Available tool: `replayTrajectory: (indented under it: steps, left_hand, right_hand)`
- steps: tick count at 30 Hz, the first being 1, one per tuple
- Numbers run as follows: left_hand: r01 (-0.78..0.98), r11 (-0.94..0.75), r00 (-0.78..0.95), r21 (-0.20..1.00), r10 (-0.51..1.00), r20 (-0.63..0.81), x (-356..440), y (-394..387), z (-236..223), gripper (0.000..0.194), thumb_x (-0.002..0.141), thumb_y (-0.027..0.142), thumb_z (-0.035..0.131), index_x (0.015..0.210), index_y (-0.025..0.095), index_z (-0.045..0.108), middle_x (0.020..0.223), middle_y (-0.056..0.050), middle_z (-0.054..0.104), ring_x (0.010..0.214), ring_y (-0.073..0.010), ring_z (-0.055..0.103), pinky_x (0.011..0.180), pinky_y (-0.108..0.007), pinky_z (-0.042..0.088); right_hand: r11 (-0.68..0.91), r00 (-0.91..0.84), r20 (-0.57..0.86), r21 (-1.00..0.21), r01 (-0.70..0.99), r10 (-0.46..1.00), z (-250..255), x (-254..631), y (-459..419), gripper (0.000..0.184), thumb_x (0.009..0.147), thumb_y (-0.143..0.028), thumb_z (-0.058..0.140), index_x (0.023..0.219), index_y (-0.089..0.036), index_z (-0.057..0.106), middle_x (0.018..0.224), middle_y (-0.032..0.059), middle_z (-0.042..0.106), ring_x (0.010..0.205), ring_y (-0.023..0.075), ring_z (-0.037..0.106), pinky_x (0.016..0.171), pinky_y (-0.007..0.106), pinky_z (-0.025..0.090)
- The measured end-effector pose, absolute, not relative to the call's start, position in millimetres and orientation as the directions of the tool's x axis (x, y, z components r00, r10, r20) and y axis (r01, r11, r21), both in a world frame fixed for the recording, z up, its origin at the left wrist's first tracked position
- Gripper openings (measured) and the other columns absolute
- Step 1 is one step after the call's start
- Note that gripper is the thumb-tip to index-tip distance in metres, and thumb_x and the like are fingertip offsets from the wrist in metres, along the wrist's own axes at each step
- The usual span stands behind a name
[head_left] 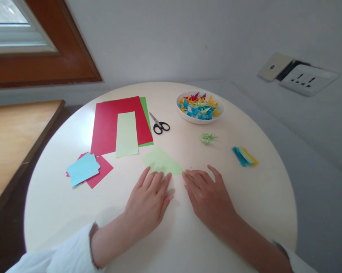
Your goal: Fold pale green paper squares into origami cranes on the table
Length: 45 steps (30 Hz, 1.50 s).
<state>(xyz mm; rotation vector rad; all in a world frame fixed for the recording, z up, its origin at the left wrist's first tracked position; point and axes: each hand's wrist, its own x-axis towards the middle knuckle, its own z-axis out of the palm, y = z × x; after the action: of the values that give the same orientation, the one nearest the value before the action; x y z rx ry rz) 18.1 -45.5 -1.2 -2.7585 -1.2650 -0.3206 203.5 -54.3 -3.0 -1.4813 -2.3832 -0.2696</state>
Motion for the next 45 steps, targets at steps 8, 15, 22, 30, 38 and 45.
replayTrajectory:
  steps: [8,15,22,30,38,45]
  left_hand:
    - [0.836,-0.547,0.531,-0.041,0.789,0.310,11.2,-54.1,-1.4,0.034,0.090,0.023,0.037,0.114,0.010,0.057,0.101,-0.011,0.065,0.096,-0.0270,0.052,0.093,-0.049,0.025]
    - [0.865,-0.496,0.491,-0.069,0.811,0.317,9.0,-56.7,3.2,0.031,0.088,0.021,0.039,0.109,0.010,0.059,0.094,-0.012,0.064,0.096,-0.0285,0.053,0.091,-0.049,0.028]
    - [0.832,-0.555,0.510,0.009,0.771,0.382,10.6,-55.4,-3.1,0.032,0.088,0.021,0.040,0.112,0.007,0.056,0.111,-0.018,0.060,0.107,-0.0308,0.051,0.091,-0.047,0.035]
    - [0.743,-0.661,0.625,0.104,0.741,0.246,20.1,-54.8,-18.9,0.049,0.092,0.034,0.032,0.128,0.002,0.044,0.133,-0.021,0.049,0.126,-0.0295,0.043,0.105,-0.047,0.032]
    - [0.733,-0.668,0.625,0.128,0.736,0.261,20.1,-47.7,-20.6,0.046,0.092,0.030,0.031,0.125,0.002,0.046,0.129,-0.019,0.054,0.122,-0.0280,0.048,0.105,-0.046,0.034]
    - [0.746,-0.647,0.600,0.155,0.755,0.264,18.8,-44.0,-25.6,0.049,0.092,0.032,0.032,0.131,0.003,0.040,0.127,-0.019,0.054,0.121,-0.0268,0.047,0.106,-0.046,0.032]
  right_hand:
    - [0.437,-0.412,0.383,0.024,0.899,0.827,-5.7,203.0,-55.0,0.023,0.087,-0.014,0.043,0.101,-0.016,0.061,0.099,0.0068,0.069,0.089,0.0188,0.059,0.097,0.043,0.027]
    - [0.436,-0.408,0.378,0.014,0.900,0.831,-6.2,202.4,-55.0,0.023,0.087,-0.014,0.043,0.102,-0.015,0.061,0.099,0.0053,0.068,0.089,0.0193,0.059,0.096,0.044,0.028]
    - [0.444,-0.415,0.393,0.018,0.896,0.821,-8.4,202.6,-54.0,0.023,0.087,-0.016,0.043,0.101,-0.015,0.061,0.098,0.0059,0.069,0.089,0.0195,0.058,0.096,0.044,0.027]
    - [0.425,-0.367,0.441,-0.037,0.904,0.819,-11.1,201.2,-54.4,0.023,0.088,-0.018,0.042,0.100,-0.015,0.062,0.101,0.0067,0.069,0.093,0.0206,0.059,0.098,0.044,0.027]
    - [0.600,-0.541,0.315,-0.129,0.790,0.780,-22.0,195.7,-49.4,0.042,0.095,-0.022,0.027,0.133,-0.014,0.041,0.132,0.0072,0.053,0.124,0.0164,0.046,0.105,0.040,0.025]
    - [0.478,-0.443,0.228,-0.130,0.869,0.867,-22.4,197.0,-53.8,0.041,0.095,-0.024,0.025,0.127,-0.016,0.050,0.131,0.0085,0.054,0.124,0.0208,0.047,0.108,0.050,0.021]
